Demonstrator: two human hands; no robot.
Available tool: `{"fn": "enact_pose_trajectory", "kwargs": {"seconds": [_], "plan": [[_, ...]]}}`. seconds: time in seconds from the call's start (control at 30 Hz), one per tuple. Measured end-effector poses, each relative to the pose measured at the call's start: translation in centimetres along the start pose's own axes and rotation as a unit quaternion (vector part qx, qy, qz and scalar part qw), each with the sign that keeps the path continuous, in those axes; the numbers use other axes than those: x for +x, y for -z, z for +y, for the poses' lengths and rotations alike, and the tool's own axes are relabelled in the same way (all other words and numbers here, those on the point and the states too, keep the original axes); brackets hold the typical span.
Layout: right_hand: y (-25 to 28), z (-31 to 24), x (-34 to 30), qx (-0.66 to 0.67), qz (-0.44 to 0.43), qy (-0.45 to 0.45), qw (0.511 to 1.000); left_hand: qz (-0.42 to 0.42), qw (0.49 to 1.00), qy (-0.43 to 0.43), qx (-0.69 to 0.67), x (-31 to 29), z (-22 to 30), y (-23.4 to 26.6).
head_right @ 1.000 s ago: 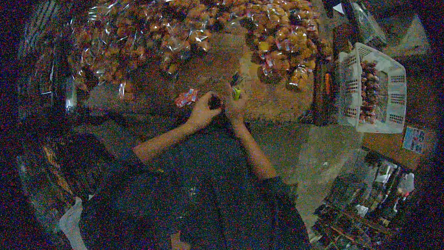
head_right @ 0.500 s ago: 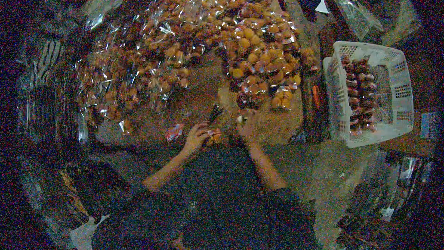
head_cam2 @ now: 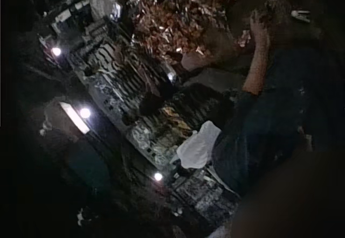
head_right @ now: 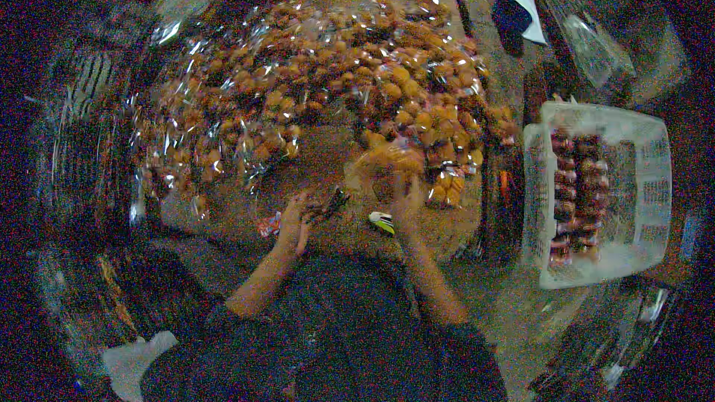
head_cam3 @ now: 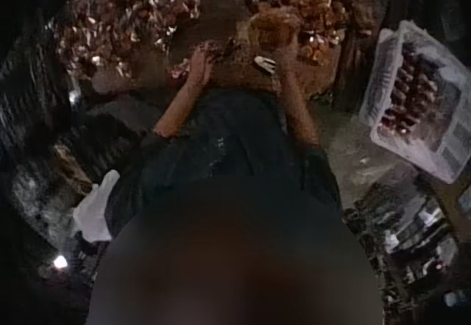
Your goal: The person places small round pastries into clear plastic bags, seals them with a handheld sealer, and arranges the finished packages into a white plastic basket. The person repeatedly picks up pastries, bags them, and stacks the sealed packs.
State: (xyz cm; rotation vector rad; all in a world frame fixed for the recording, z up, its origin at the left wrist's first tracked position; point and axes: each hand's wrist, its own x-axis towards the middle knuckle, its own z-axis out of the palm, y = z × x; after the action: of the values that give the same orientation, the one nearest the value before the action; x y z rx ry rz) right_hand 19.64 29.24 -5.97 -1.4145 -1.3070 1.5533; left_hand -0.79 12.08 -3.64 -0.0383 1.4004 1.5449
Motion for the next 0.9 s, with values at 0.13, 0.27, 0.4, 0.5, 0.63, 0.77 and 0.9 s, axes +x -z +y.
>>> {"fn": "enact_pose_trajectory", "kwargs": {"seconds": [0.13, 0.27, 0.4, 0.5, 0.63, 0.77, 0.9], "plan": [[-1.5, 5.8, -2.0, -0.103, -0.155, 0.001, 0.983, -0.011, 0.993, -0.009, 0.115, 0.6, -1.2, 3.2], [-6.2, 8.5, -8.1, -0.182, -0.346, -0.147, 0.909, 0.055, 0.976, -0.016, 0.212, -0.1, -1.9, 6.4], [-12.8, 5.3, -9.3, -0.209, -0.461, -0.024, 0.862, 0.140, 0.963, -0.106, 0.204, -1.5, -1.8, 10.8], [-19.2, 2.5, -6.7, -0.258, -0.448, 0.062, 0.854, 0.181, 0.966, -0.101, 0.155, -1.5, -0.2, 15.8], [-29.5, -3.0, -2.1, -0.169, -0.448, 0.097, 0.873, 0.300, 0.934, -0.118, 0.155, -0.5, 4.7, 24.5], [-41.4, -9.1, -2.8, -0.250, -0.435, 0.028, 0.864, 0.384, 0.895, -0.215, 0.074, 2.6, 11.2, 35.7], [-54.5, -13.5, -6.2, -0.285, -0.462, 0.169, 0.823, 0.459, 0.845, -0.269, 0.051, 5.3, 21.0, 47.8]]}}
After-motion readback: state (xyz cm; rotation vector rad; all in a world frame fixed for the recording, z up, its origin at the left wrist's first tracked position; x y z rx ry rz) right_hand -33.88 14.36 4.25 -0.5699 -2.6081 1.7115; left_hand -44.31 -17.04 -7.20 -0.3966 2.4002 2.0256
